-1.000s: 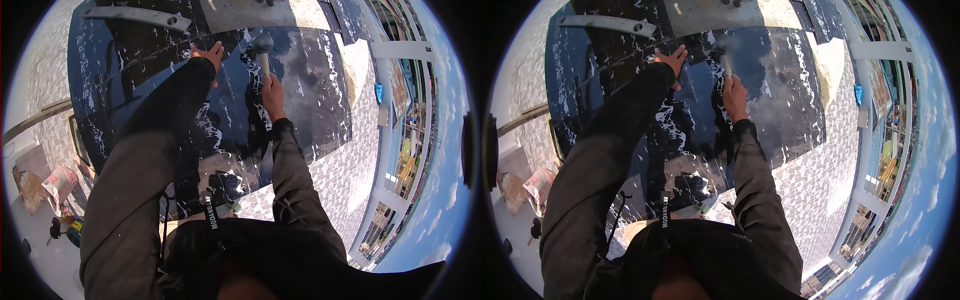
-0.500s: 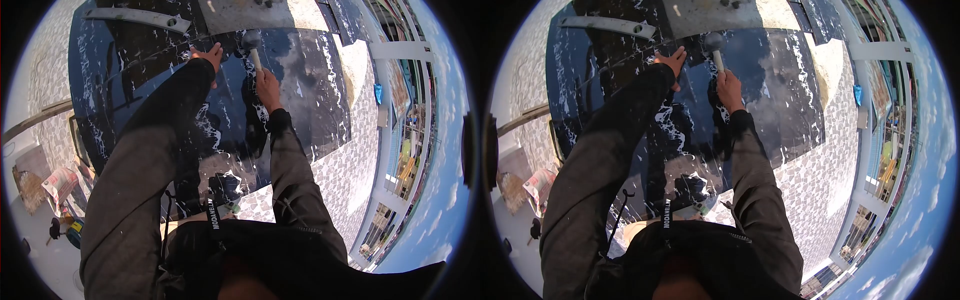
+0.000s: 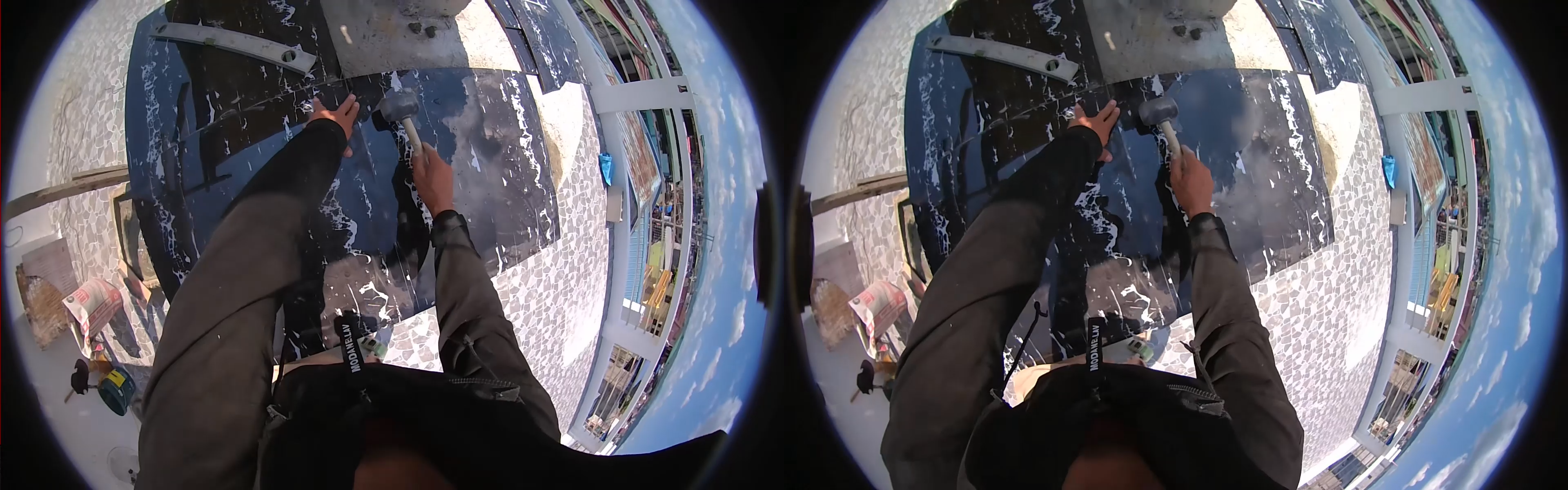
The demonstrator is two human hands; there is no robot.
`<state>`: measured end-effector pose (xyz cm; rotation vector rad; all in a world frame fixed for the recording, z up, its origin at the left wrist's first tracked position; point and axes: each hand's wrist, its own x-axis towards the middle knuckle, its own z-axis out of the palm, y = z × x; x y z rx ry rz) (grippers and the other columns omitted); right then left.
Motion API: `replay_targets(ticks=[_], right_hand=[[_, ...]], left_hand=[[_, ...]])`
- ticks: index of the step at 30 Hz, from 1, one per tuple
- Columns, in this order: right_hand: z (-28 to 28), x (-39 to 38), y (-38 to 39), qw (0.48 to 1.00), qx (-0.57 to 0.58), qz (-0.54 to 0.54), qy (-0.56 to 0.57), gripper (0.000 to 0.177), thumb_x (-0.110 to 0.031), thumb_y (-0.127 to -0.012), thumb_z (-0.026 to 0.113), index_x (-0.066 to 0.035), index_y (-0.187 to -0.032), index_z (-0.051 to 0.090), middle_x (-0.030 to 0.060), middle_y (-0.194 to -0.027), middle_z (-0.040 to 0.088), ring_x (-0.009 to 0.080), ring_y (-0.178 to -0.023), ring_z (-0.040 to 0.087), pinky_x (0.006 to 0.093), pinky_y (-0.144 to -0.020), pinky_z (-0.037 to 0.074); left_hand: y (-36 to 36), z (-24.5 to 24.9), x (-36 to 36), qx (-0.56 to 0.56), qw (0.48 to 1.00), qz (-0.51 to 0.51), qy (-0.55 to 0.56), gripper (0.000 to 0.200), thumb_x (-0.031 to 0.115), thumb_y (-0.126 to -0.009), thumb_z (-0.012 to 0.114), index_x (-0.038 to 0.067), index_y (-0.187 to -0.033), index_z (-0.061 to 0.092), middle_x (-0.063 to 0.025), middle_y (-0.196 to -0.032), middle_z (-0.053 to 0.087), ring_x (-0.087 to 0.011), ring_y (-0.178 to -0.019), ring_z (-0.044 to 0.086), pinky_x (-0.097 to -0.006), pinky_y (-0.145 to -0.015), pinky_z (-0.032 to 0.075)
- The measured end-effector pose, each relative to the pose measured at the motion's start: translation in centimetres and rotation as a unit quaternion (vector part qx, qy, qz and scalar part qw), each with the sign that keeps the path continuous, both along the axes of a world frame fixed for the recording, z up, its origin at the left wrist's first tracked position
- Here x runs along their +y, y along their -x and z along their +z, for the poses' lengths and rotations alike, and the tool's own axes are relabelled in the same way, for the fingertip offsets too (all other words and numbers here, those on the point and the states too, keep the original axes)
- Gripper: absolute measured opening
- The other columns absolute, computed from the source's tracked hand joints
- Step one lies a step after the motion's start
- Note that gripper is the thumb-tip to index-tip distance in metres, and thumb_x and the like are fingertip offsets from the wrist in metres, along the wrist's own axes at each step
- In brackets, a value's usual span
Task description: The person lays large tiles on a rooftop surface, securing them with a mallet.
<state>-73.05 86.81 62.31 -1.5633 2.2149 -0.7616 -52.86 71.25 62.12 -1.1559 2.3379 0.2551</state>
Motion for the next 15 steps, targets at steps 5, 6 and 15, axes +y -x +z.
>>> replay_targets(ticks=[5,6,15], right_hand=[[-1.7,3.1,1.4,0.997,0.074,-0.014,0.025,0.034,-0.029,-0.094,0.057,-0.007,-0.119,0.062,0.0204,-0.097,0.067,0.0396,-0.090,0.064,0.0476,-0.076,0.050],[-1.8,3.2,1.7,0.997,0.070,-0.013,0.028,0.034,-0.029,-0.094,0.057,-0.007,-0.119,0.062,0.0204,-0.097,0.067,0.0396,-0.090,0.064,0.0476,-0.076,0.050],[-0.5,2.9,-0.2,0.979,0.142,-0.013,0.147,0.023,-0.017,-0.087,0.063,-0.008,-0.108,0.066,0.0142,-0.094,0.058,0.0350,-0.089,0.056,0.0447,-0.076,0.044]], left_hand=[[-3.4,2.8,5.7,0.045,0.994,0.044,-0.087,0.084,0.048,-0.091,0.059,0.018,-0.155,0.013,0.0010,-0.162,0.009,-0.0311,-0.143,0.031,-0.0576,-0.114,0.024],[-5.1,3.0,7.2,0.106,0.983,0.071,-0.132,0.082,0.046,-0.090,0.061,0.018,-0.155,0.018,-0.0018,-0.162,0.015,-0.0320,-0.142,0.031,-0.0542,-0.115,0.026],[-39.4,-4.1,38.2,0.244,0.768,0.532,0.262,0.071,0.021,-0.083,0.068,-0.001,-0.143,0.037,-0.0327,-0.142,0.037,-0.0460,-0.131,0.037,-0.0467,-0.111,0.030]])
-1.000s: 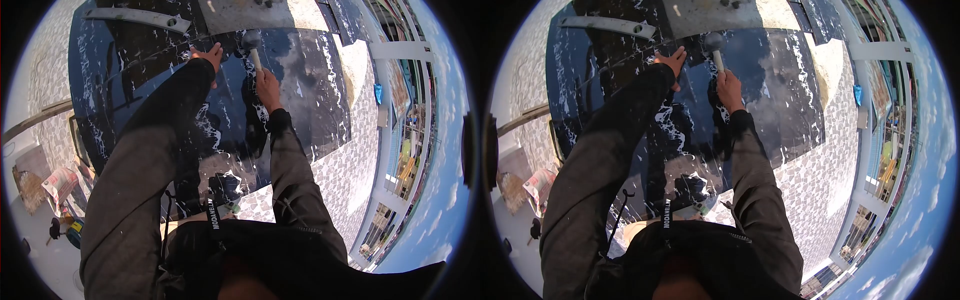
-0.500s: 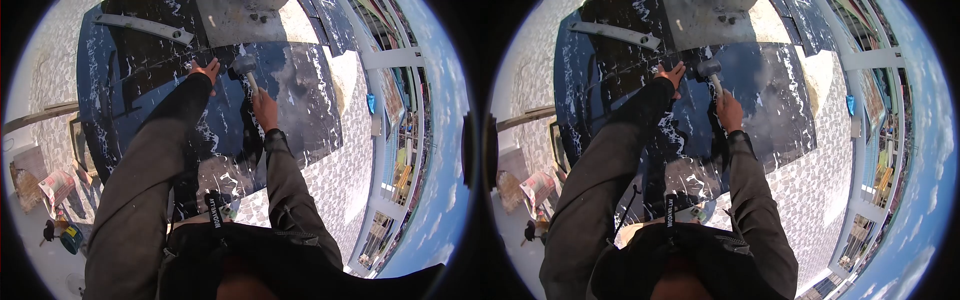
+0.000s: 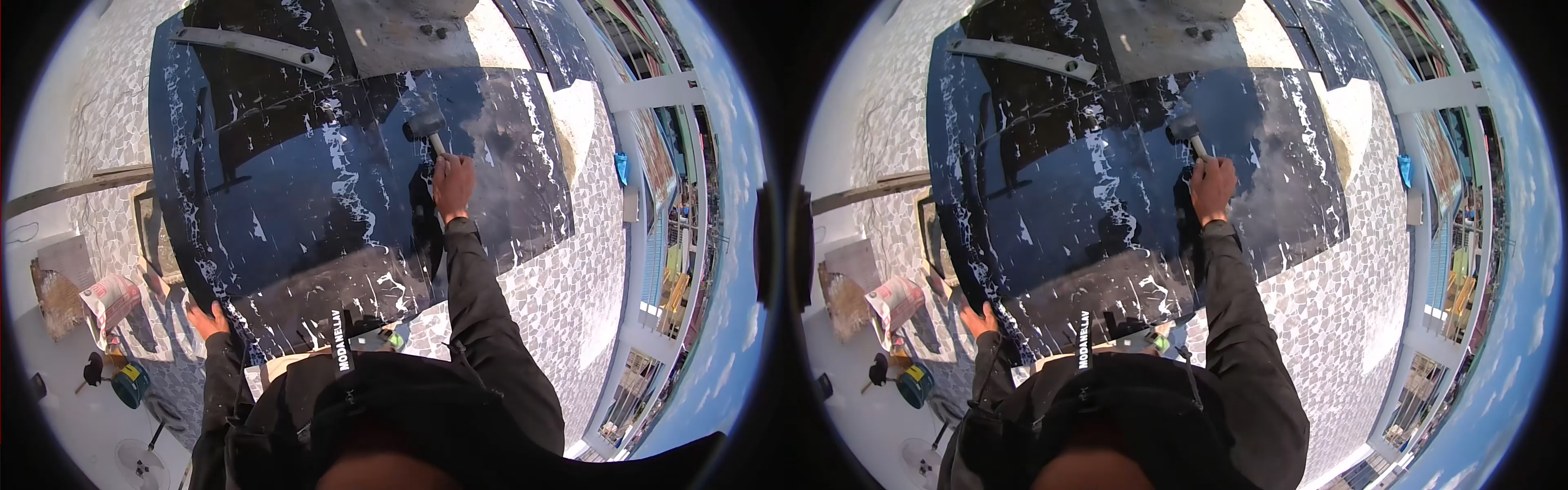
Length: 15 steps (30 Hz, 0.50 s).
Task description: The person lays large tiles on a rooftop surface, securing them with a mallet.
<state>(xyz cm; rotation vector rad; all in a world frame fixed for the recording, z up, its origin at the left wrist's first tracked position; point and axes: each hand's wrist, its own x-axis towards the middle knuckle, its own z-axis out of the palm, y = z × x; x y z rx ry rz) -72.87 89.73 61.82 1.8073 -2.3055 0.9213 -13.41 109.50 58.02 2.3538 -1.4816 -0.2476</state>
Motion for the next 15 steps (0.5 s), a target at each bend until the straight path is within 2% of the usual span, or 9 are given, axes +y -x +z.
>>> replay_targets(ticks=[1,2,3,4,5,7,10,13,15], right_hand=[[0.7,-1.0,-1.1,1.000,0.000,0.005,0.002,0.023,-0.017,-0.087,0.063,-0.008,-0.108,0.066,0.0142,-0.094,0.058,0.0350,-0.089,0.056,0.0447,-0.076,0.044],[1.4,-2.3,-2.6,0.999,-0.040,0.014,-0.011,0.021,-0.015,-0.087,0.062,-0.007,-0.106,0.066,0.0148,-0.094,0.058,0.0351,-0.090,0.056,0.0453,-0.076,0.044],[1.7,-3.6,-3.9,0.996,-0.079,0.023,-0.024,0.020,-0.013,-0.087,0.061,-0.007,-0.105,0.067,0.0153,-0.094,0.058,0.0352,-0.090,0.057,0.0459,-0.076,0.044],[1.7,-5.2,-4.8,0.993,-0.097,0.065,0.009,0.020,-0.010,-0.087,0.057,-0.007,-0.105,0.067,0.0155,-0.095,0.058,0.0359,-0.092,0.057,0.0471,-0.076,0.044],[1.7,-6.7,-5.9,0.992,-0.092,0.081,-0.009,0.023,-0.007,-0.087,0.055,-0.005,-0.107,0.066,0.0183,-0.097,0.059,0.0381,-0.093,0.057,0.0473,-0.078,0.045],[1.2,-10.0,-7.6,0.991,-0.084,0.097,-0.026,0.026,-0.005,-0.087,0.052,-0.003,-0.109,0.065,0.0210,-0.099,0.059,0.0403,-0.093,0.057,0.0474,-0.080,0.046],[-1.4,-14.4,-8.6,0.983,-0.059,0.171,-0.027,0.028,-0.005,-0.087,0.052,0.000,-0.112,0.064,0.0223,-0.101,0.059,0.0407,-0.096,0.057,0.0464,-0.083,0.047],[-3.4,-17.6,-9.4,0.983,-0.051,0.172,-0.039,0.031,-0.004,-0.085,0.053,0.001,-0.114,0.064,0.0216,-0.098,0.059,0.0395,-0.094,0.057,0.0454,-0.083,0.047],[-4.8,-18.5,-8.7,0.983,0.031,0.174,-0.043,0.035,-0.003,-0.083,0.055,-0.001,-0.116,0.064,0.0198,-0.095,0.058,0.0375,-0.091,0.057,0.0446,-0.084,0.048]], left_hand=[[-4.3,-2.8,5.3,-0.026,0.996,0.069,-0.041,0.078,0.031,-0.084,0.068,-0.004,-0.144,0.034,-0.0329,-0.141,0.039,-0.0450,-0.131,0.037,-0.0462,-0.112,0.028],[-7.0,-4.7,9.9,0.019,0.980,0.146,-0.132,0.084,0.044,-0.086,0.066,-0.006,-0.144,0.033,-0.0310,-0.137,0.046,-0.0408,-0.123,0.047,-0.0442,-0.107,0.034],[-8.8,-7.3,14.0,0.315,0.891,0.285,-0.159,0.088,0.054,-0.086,0.064,-0.005,-0.144,0.033,-0.0249,-0.131,0.054,-0.0356,-0.113,0.057,-0.0400,-0.098,0.043],[-7.1,-5.1,14.4,0.323,0.871,0.276,-0.246,0.081,0.054,-0.086,0.064,0.003,-0.143,0.038,-0.0210,-0.127,0.057,-0.0332,-0.109,0.059,-0.0416,-0.087,0.047],[-5.5,-2.9,15.1,0.327,0.845,0.263,-0.332,0.074,0.054,-0.086,0.065,0.011,-0.142,0.042,-0.0171,-0.123,0.060,-0.0307,-0.105,0.061,-0.0433,-0.075,0.052],[-4.3,-4.3,16.7,0.408,0.818,0.364,-0.176,0.061,0.053,-0.086,0.067,0.014,-0.130,0.052,-0.0143,-0.115,0.062,-0.0304,-0.096,0.062,-0.0463,-0.063,0.054],[-4.2,-5.0,16.1,0.460,0.801,0.364,-0.124,0.056,0.053,-0.085,0.068,0.013,-0.122,0.056,-0.0118,-0.109,0.062,-0.0302,-0.089,0.063,-0.0471,-0.061,0.055],[-4.6,-3.9,15.8,0.494,0.780,0.348,-0.161,0.054,0.050,-0.085,0.070,0.014,-0.122,0.056,-0.0118,-0.108,0.062,-0.0289,-0.086,0.063,-0.0457,-0.060,0.057],[-5.1,-4.9,16.3,0.504,0.772,0.353,-0.159,0.046,0.045,-0.087,0.069,0.014,-0.119,0.058,-0.0113,-0.101,0.064,-0.0268,-0.085,0.064,-0.0439,-0.060,0.057]])
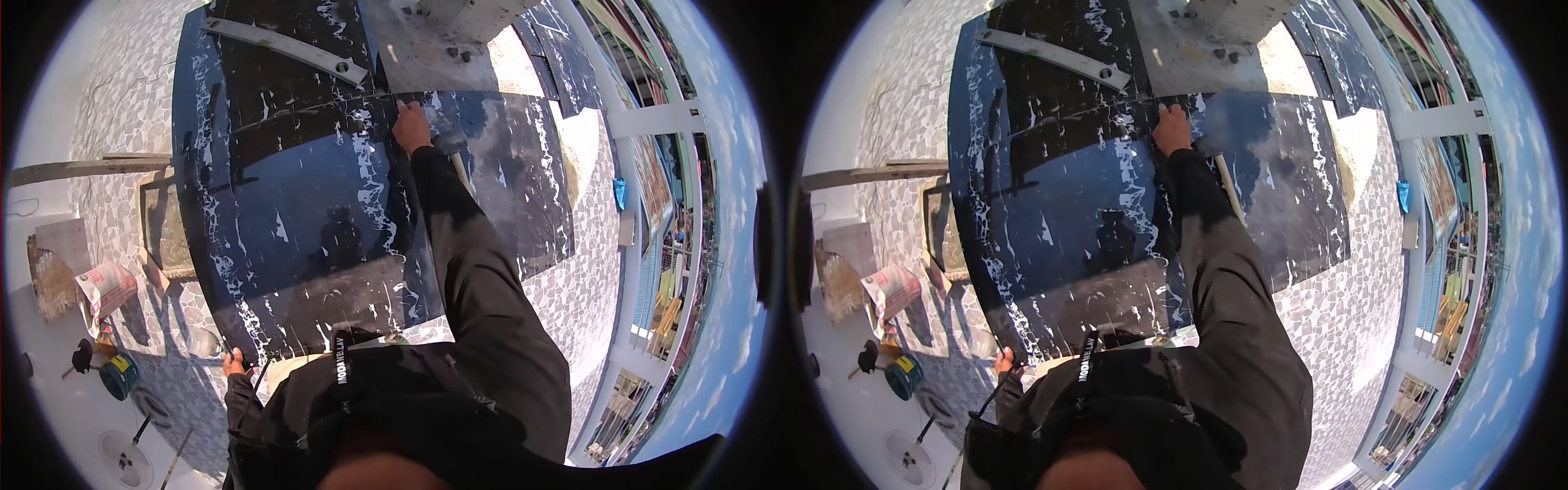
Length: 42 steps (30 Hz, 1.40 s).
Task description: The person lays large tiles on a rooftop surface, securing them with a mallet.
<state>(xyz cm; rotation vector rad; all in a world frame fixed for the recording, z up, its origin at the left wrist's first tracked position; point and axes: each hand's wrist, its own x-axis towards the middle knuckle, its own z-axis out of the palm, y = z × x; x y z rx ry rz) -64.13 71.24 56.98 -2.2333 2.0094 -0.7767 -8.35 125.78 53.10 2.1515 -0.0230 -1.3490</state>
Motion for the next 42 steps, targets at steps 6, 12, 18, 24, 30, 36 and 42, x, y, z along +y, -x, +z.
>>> replay_targets(ticks=[6,12,18,24,30,36,42], right_hand=[[1.1,1.0,-0.4,0.998,0.062,0.020,-0.007,0.040,-0.006,-0.079,0.057,-0.004,-0.118,0.064,0.0144,-0.100,0.053,0.0344,-0.094,0.055,0.0427,-0.080,0.049],[1.1,0.6,-0.2,0.997,0.071,0.027,-0.034,0.038,-0.008,-0.080,0.056,-0.007,-0.117,0.065,0.0146,-0.102,0.053,0.0350,-0.098,0.055,0.0435,-0.080,0.050],[-1.8,-2.9,1.1,0.994,0.008,0.000,-0.107,0.040,-0.011,-0.081,0.057,-0.009,-0.121,0.062,0.0180,-0.111,0.054,0.0394,-0.105,0.057,0.0472,-0.085,0.050],[-0.5,-2.7,-0.6,0.991,-0.042,-0.041,-0.122,0.043,-0.015,-0.082,0.060,-0.012,-0.125,0.061,0.0192,-0.113,0.054,0.0407,-0.107,0.057,0.0498,-0.088,0.049],[1.9,-2.7,-1.5,0.985,0.016,-0.043,-0.169,0.046,-0.018,-0.081,0.061,-0.016,-0.127,0.061,0.0185,-0.117,0.054,0.0375,-0.115,0.053,0.0510,-0.089,0.048],[0.1,-3.4,-2.6,0.985,-0.031,-0.075,-0.150,0.048,-0.017,-0.080,0.057,-0.016,-0.128,0.061,0.0198,-0.116,0.055,0.0392,-0.110,0.055,0.0521,-0.088,0.047],[0.8,-2.6,-4.7,0.993,0.030,-0.057,-0.104,0.043,-0.012,-0.078,0.055,-0.014,-0.119,0.068,0.0230,-0.103,0.063,0.0408,-0.098,0.061,0.0478,-0.081,0.051]], left_hand=[[2.4,3.3,-1.8,-0.016,0.999,0.031,0.009,0.036,0.040,-0.091,0.065,0.011,-0.112,0.062,-0.0076,-0.089,0.067,-0.0197,-0.067,0.065,-0.0319,-0.045,0.054],[1.1,1.5,-1.3,-0.008,1.000,0.001,0.006,0.033,0.041,-0.092,0.063,0.013,-0.110,0.061,-0.0057,-0.090,0.066,-0.0190,-0.068,0.065,-0.0334,-0.046,0.055],[0.8,1.4,-0.8,0.020,1.000,-0.013,0.016,0.031,0.041,-0.093,0.062,0.014,-0.110,0.060,-0.0045,-0.088,0.066,-0.0182,-0.067,0.064,-0.0344,-0.048,0.056],[1.5,2.6,-1.3,0.012,1.000,-0.014,0.007,0.037,0.042,-0.092,0.063,0.012,-0.113,0.059,-0.0077,-0.093,0.067,-0.0197,-0.069,0.066,-0.0348,-0.051,0.059],[0.9,1.7,-0.9,0.031,0.996,-0.008,0.089,0.035,0.038,-0.093,0.063,0.006,-0.108,0.060,-0.0098,-0.089,0.067,-0.0218,-0.065,0.065,-0.0365,-0.047,0.057],[0.1,0.7,-1.0,0.035,0.999,-0.008,0.032,0.055,0.049,-0.085,0.069,0.009,-0.121,0.055,-0.0116,-0.101,0.062,-0.0311,-0.090,0.061,-0.0526,-0.062,0.057],[1.1,2.2,-1.2,0.034,0.999,0.012,0.024,0.041,0.040,-0.091,0.066,0.009,-0.115,0.057,-0.0117,-0.092,0.065,-0.0243,-0.070,0.064,-0.0376,-0.048,0.057]])
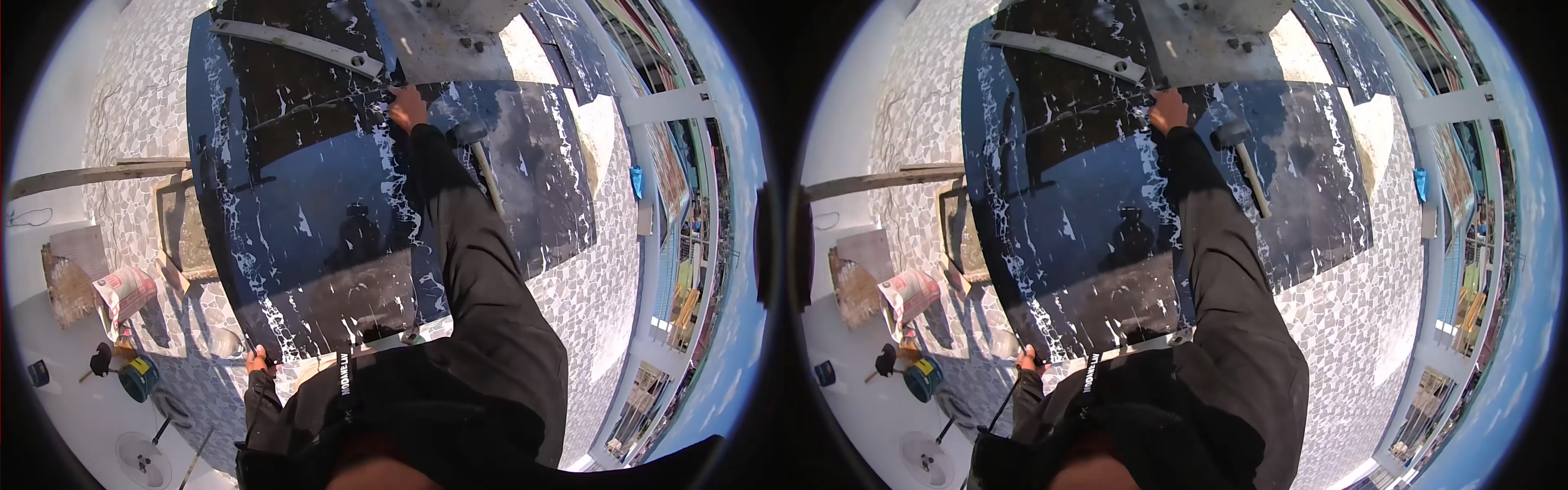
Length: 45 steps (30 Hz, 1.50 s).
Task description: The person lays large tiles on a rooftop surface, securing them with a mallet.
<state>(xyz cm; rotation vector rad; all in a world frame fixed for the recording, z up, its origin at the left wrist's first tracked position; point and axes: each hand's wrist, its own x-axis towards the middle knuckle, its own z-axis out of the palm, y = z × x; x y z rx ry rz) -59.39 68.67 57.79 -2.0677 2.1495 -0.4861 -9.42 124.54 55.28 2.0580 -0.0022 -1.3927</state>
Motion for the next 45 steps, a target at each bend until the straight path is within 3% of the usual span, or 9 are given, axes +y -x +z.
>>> replay_targets(ticks=[3,5,11,17,20,27,36,42,45], right_hand=[[-2.2,-3.0,1.5,0.978,-0.203,0.024,-0.046,0.040,-0.015,-0.077,0.059,-0.010,-0.116,0.067,0.0220,-0.103,0.067,0.0383,-0.101,0.062,0.0495,-0.087,0.049],[-3.0,-4.3,3.5,0.921,-0.379,-0.046,0.084,0.041,-0.006,-0.075,0.051,-0.010,-0.111,0.071,0.0232,-0.089,0.070,0.0432,-0.083,0.064,0.0443,-0.084,0.052],[-1.0,-2.4,8.2,0.992,0.122,0.026,0.033,0.035,-0.010,-0.078,0.056,-0.010,-0.109,0.072,0.0219,-0.101,0.063,0.0406,-0.097,0.062,0.0466,-0.089,0.051],[5.2,-2.7,7.9,0.975,0.135,0.100,-0.144,0.040,-0.012,-0.079,0.056,-0.010,-0.117,0.068,0.0258,-0.116,0.054,0.0433,-0.110,0.056,0.0474,-0.097,0.046],[4.1,-2.3,7.1,0.989,0.007,0.063,-0.132,0.043,-0.014,-0.079,0.058,-0.009,-0.122,0.064,0.0255,-0.118,0.052,0.0441,-0.111,0.055,0.0477,-0.096,0.046],[0.6,0.8,1.9,0.998,0.042,0.031,-0.037,0.044,-0.019,-0.080,0.061,-0.008,-0.123,0.059,0.0200,-0.111,0.054,0.0394,-0.105,0.057,0.0505,-0.083,0.050],[0.7,1.1,-2.3,0.997,0.010,0.075,-0.034,0.031,-0.019,-0.079,0.063,-0.012,-0.108,0.067,0.0163,-0.107,0.055,0.0363,-0.104,0.057,0.0508,-0.083,0.048],[-1.0,-1.5,-3.2,0.970,-0.169,0.171,-0.035,0.045,-0.007,-0.079,0.054,-0.012,-0.122,0.067,0.0203,-0.100,0.058,0.0367,-0.103,0.058,0.0415,-0.085,0.049],[-0.4,-3.1,2.3,0.990,-0.123,0.037,0.049,0.042,-0.008,-0.081,0.053,-0.008,-0.122,0.064,0.0249,-0.101,0.060,0.0403,-0.114,0.053,0.0434,-0.090,0.048]], left_hand=[[0.9,1.4,-0.7,-0.005,1.000,-0.007,0.021,0.039,0.041,-0.091,0.065,0.010,-0.113,0.058,-0.0096,-0.090,0.066,-0.0227,-0.069,0.064,-0.0374,-0.049,0.057],[0.8,1.2,-0.3,0.015,0.999,-0.013,0.047,0.037,0.042,-0.091,0.064,0.011,-0.111,0.059,-0.0080,-0.090,0.066,-0.0224,-0.070,0.065,-0.0368,-0.050,0.057],[0.2,-0.1,0.3,0.000,1.000,-0.007,0.012,0.035,0.042,-0.092,0.064,0.012,-0.108,0.059,-0.0083,-0.089,0.067,-0.0214,-0.069,0.066,-0.0348,-0.049,0.057],[-0.1,-0.6,0.5,0.001,1.000,0.001,0.011,0.037,0.042,-0.092,0.064,0.010,-0.110,0.058,-0.0093,-0.089,0.067,-0.0225,-0.071,0.066,-0.0372,-0.049,0.058],[0.0,-0.5,0.3,0.019,0.999,0.007,0.030,0.035,0.038,-0.093,0.064,0.008,-0.111,0.057,-0.0105,-0.090,0.067,-0.0237,-0.072,0.066,-0.0399,-0.051,0.058],[-0.3,-1.0,0.6,0.018,0.997,0.017,0.074,0.021,0.021,-0.096,0.061,0.001,-0.104,0.061,-0.0119,-0.092,0.067,-0.0237,-0.080,0.066,-0.0389,-0.071,0.056],[0.0,-0.3,0.0,-0.027,0.999,-0.019,-0.008,0.036,0.039,-0.092,0.064,0.008,-0.109,0.060,-0.0100,-0.090,0.066,-0.0238,-0.070,0.065,-0.0378,-0.047,0.057],[-1.0,-1.9,1.1,0.030,0.998,0.004,0.061,0.029,0.031,-0.094,0.063,0.008,-0.111,0.059,-0.0096,-0.091,0.067,-0.0232,-0.074,0.066,-0.0391,-0.057,0.058],[-0.6,-1.2,0.8,0.054,0.996,0.025,0.070,0.026,0.027,-0.095,0.062,0.006,-0.111,0.060,-0.0098,-0.093,0.068,-0.0222,-0.076,0.066,-0.0390,-0.061,0.057]])
